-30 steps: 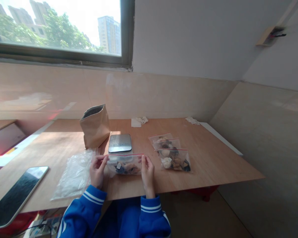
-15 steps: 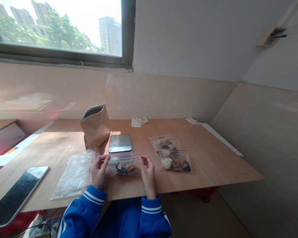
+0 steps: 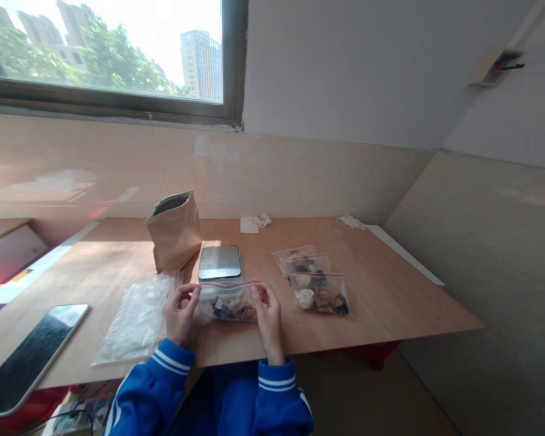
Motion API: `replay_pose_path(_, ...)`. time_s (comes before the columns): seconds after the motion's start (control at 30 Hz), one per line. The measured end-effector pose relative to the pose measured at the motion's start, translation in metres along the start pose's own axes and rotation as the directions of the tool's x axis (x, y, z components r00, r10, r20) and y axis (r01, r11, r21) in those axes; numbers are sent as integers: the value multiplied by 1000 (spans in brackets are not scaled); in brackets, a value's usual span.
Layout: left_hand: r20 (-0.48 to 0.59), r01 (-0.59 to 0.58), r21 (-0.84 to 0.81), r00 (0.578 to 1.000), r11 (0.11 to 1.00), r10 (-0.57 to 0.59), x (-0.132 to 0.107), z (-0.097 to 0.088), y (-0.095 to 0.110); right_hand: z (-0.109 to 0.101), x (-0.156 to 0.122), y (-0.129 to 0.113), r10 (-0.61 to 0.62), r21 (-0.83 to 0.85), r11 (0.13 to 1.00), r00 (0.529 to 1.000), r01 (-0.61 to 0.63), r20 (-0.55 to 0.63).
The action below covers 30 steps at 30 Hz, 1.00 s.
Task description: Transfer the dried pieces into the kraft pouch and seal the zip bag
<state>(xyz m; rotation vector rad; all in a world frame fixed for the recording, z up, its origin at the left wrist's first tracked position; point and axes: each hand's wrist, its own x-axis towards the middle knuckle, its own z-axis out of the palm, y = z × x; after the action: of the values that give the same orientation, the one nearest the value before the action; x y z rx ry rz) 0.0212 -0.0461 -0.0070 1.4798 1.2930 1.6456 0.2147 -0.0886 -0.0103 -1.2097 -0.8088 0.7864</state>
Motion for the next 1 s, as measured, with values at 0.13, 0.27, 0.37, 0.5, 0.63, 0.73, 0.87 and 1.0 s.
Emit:
replay_pose_path(0.13, -20, -11, 9, 1000, 1000, 11, 1, 0, 2, 2, 0, 0, 29, 23, 999, 999, -30, 33)
replay_pose_path(0.27, 18, 2, -35, 1000, 999, -2, 1, 1, 2, 3, -1, 1, 54, 40, 998, 998, -55, 10)
replay_pose_path(0.37, 74, 59, -83, 996, 995, -53, 2, 1, 4, 3, -2, 0, 41, 46, 998, 999, -41, 3)
replay_pose_path(0.5, 124, 127, -134, 986, 983, -110, 3, 3, 6, 4, -2, -2, 11, 45, 999, 1000, -12, 20)
replay_pose_path(0.63, 139, 137, -178, 984, 974, -113, 3, 3, 3, 4, -3, -1, -7, 44, 999, 1000, 5, 26)
replay_pose_path(0.73, 147, 153, -202, 981, 967, -124, 3, 2, 1, 4, -3, 0, -11, 47, 999, 1000, 10, 19)
replay_pose_path(0.87, 151, 166, -222, 979, 961, -134, 3, 1, 3, 4, -2, 0, -8, 53, 999, 1000, 8, 9)
replay_pose_path(1.0, 139, 165, -226, 981, 960, -135, 3, 0, 3, 4, -2, -1, -13, 44, 999, 1000, 13, 6)
